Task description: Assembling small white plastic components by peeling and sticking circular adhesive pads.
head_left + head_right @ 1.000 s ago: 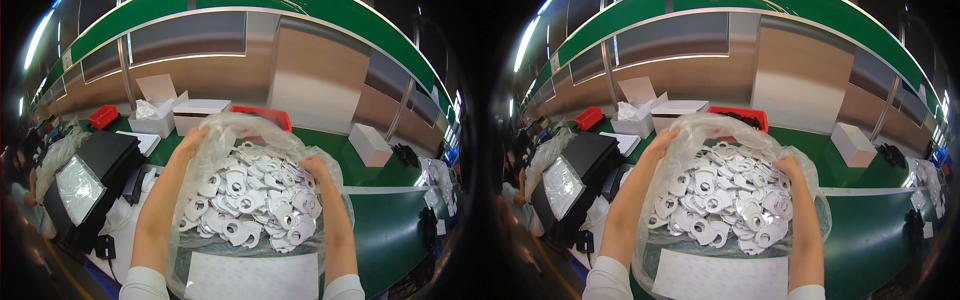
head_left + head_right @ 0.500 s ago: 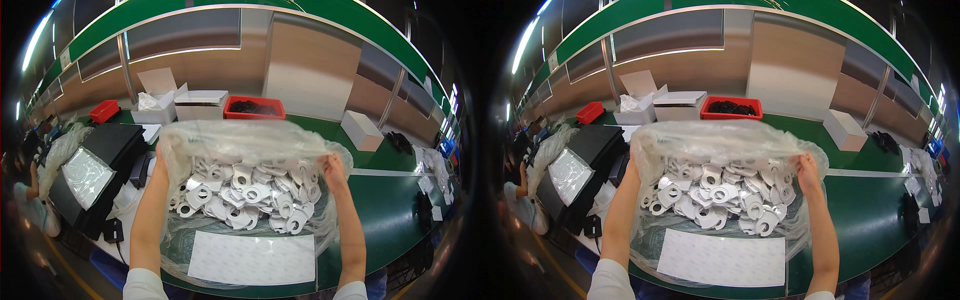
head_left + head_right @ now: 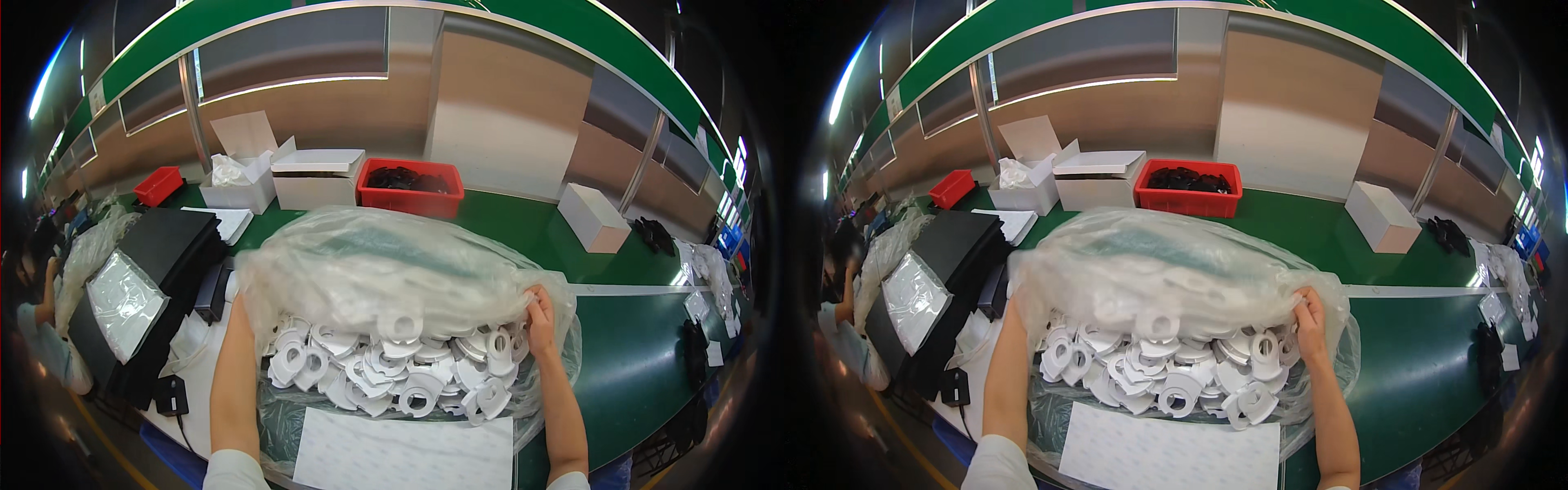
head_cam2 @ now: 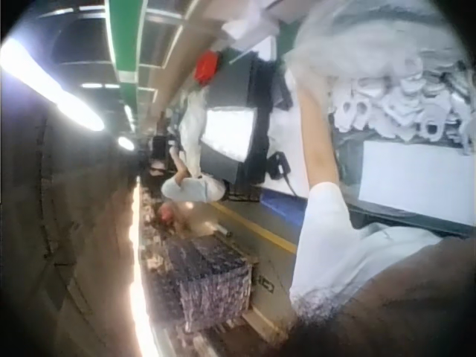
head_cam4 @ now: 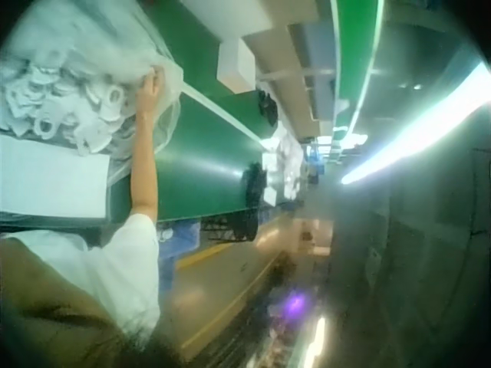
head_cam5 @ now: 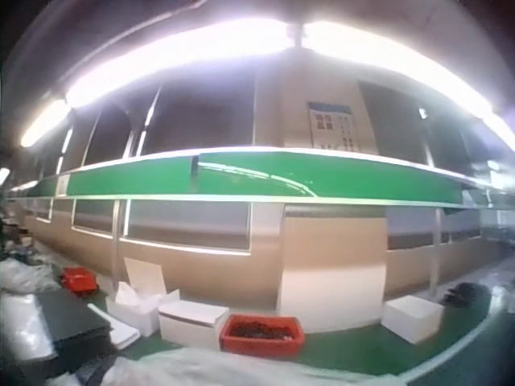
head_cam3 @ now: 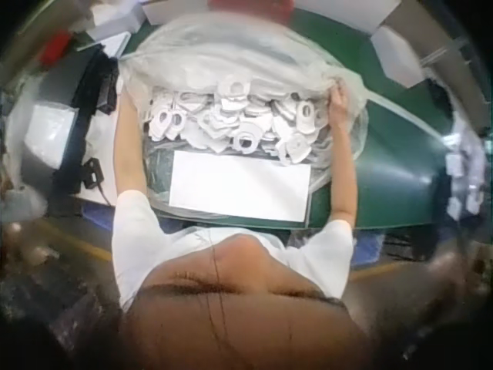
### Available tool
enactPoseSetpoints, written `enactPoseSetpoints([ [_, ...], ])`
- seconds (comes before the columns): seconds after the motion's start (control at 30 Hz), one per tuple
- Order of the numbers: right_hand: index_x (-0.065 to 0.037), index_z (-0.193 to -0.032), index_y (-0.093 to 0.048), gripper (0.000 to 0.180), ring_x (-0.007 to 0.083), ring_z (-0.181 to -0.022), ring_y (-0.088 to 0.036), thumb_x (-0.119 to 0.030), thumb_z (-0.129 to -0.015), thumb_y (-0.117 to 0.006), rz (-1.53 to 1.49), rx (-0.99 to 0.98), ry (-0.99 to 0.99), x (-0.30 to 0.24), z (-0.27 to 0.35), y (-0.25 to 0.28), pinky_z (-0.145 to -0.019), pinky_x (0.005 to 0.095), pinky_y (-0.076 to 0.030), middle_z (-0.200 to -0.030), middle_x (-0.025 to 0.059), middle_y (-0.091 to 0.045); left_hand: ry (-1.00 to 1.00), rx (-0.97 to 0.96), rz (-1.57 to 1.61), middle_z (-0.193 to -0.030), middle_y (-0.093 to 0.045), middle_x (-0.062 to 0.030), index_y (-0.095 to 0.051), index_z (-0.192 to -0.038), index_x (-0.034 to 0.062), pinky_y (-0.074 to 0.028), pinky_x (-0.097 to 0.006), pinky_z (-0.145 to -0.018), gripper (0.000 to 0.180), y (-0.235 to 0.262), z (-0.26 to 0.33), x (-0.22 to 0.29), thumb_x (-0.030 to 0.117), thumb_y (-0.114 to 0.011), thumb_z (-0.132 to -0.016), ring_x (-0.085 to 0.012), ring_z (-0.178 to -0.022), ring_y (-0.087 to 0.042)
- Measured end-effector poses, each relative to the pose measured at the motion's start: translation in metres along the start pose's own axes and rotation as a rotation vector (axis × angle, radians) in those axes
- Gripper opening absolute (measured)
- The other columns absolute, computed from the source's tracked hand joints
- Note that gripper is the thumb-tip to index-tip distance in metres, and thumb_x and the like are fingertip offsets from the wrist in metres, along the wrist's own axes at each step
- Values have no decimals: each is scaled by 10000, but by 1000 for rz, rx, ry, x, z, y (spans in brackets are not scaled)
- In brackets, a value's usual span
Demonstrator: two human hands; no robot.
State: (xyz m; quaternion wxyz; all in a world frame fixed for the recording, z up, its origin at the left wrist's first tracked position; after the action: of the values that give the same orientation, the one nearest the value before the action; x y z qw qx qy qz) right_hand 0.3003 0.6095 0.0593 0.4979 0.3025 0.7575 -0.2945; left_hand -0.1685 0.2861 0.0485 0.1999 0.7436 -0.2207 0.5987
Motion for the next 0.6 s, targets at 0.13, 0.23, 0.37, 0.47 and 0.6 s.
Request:
enactPoseSetpoints([
  [0.13,-97,-940,-568,81,43,-670,-525,-149,-893,-528,-10,104,-215,-7,-43,-8,-562,195,-398,-749,-37,-560,241,65,137,-894,-664,-110,-661,-926,2,-513,-326,-727,252,-17,-62,-2,231,-613,-833,-198,-794,-631],
  [0.23,-81,-960,-573,95,59,-646,-529,-129,-881,-548,-172,119,-290,-7,-79,-7,-567,209,-413,-749,-27,-560,241,123,39,-858,-660,-101,-659,-920,-2,-507,-326,-704,285,-4,-83,-5,266,-595,-848,-187,-753,-626],
  [0.37,-30,-955,-568,208,145,-674,-558,-175,-824,-639,356,253,-218,33,-113,29,-619,291,-460,-750,30,-571,-220,392,-951,-858,-650,-143,-619,-812,7,-499,-429,-688,387,13,-107,-4,388,-579,-865,-313,-770,-641],
  [0.47,10,-932,-568,256,211,-805,-587,-212,-825,-635,1146,102,128,55,-111,45,-726,343,-470,-864,98,-617,-190,224,-1320,-1006,-627,-166,-566,-950,23,-499,-481,-732,410,-41,-76,-7,416,-597,-837,-360,-923,-617],
  [0.6,32,-1193,-546,445,270,-1049,-581,-262,-864,-600,1070,25,67,58,-95,20,-908,338,-437,-1131,198,-607,81,66,-1240,-1101,-592,-177,-499,-1158,29,-439,-536,-854,551,-28,-76,-43,472,-568,-838,-370,-1073,-558],
])
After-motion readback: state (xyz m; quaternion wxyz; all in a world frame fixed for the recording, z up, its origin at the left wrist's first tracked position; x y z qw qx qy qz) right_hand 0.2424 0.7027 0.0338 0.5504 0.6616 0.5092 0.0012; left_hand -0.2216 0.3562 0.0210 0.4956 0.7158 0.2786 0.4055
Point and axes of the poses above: each hand's wrist, its own z-axis away from the middle knuckle, its own y-axis out of the back of the hand, x = y × z, the point moved 7 cm from there along -z, towards the middle knuckle
